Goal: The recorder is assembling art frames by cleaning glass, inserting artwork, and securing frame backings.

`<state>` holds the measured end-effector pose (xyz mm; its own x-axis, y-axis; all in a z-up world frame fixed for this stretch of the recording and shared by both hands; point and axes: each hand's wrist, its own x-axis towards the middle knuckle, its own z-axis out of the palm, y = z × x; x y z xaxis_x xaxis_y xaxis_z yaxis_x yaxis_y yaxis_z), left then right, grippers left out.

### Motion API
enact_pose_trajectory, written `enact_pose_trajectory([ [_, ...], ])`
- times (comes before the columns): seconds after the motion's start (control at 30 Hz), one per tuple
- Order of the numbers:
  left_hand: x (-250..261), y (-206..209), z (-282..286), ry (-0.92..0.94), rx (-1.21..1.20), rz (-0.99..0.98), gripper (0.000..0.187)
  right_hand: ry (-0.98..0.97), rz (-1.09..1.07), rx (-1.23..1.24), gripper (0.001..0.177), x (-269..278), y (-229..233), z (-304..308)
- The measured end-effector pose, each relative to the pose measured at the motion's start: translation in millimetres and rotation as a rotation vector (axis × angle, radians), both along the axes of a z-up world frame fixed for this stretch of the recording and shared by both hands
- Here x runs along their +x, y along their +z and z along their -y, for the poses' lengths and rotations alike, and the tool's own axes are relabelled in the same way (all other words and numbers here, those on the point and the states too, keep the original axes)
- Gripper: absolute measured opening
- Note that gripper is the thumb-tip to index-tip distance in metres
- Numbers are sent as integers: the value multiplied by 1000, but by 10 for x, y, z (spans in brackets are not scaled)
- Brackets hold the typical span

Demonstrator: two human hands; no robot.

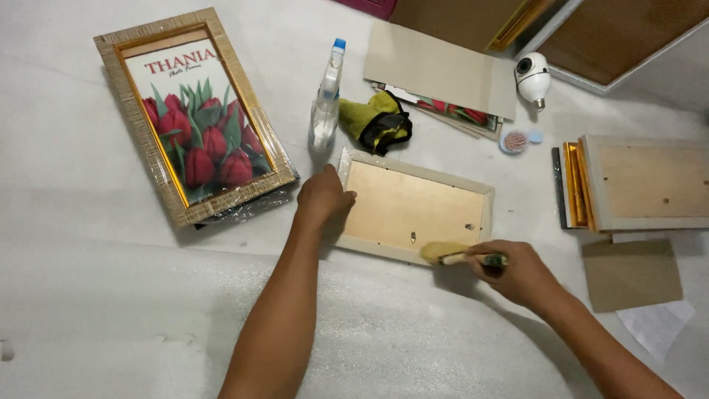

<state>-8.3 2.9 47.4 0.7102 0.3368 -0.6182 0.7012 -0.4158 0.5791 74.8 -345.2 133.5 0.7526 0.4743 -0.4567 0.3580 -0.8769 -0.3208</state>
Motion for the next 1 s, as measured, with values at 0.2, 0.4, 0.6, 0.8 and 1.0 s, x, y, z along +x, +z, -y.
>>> enact_pose_trajectory([
  [0.2,16,-101,18,33,6,8,60,-85,189,-78,31,145,331,-32],
  [0.4,21,-309,-61,4,34,55,45,7,-168,374,23,-489,230,-1132],
  [0.6,76,-484,-130,45,-4,60,46,130,-89,244,18,-198,67,-1947],
  [0.8,59,-181,-110,12,5,21,48,-106,69,444,26,356,-277,-1841],
  [1.0,53,-174,-78,46,-23,22,55,-241,223,302,30,823,-384,-680],
])
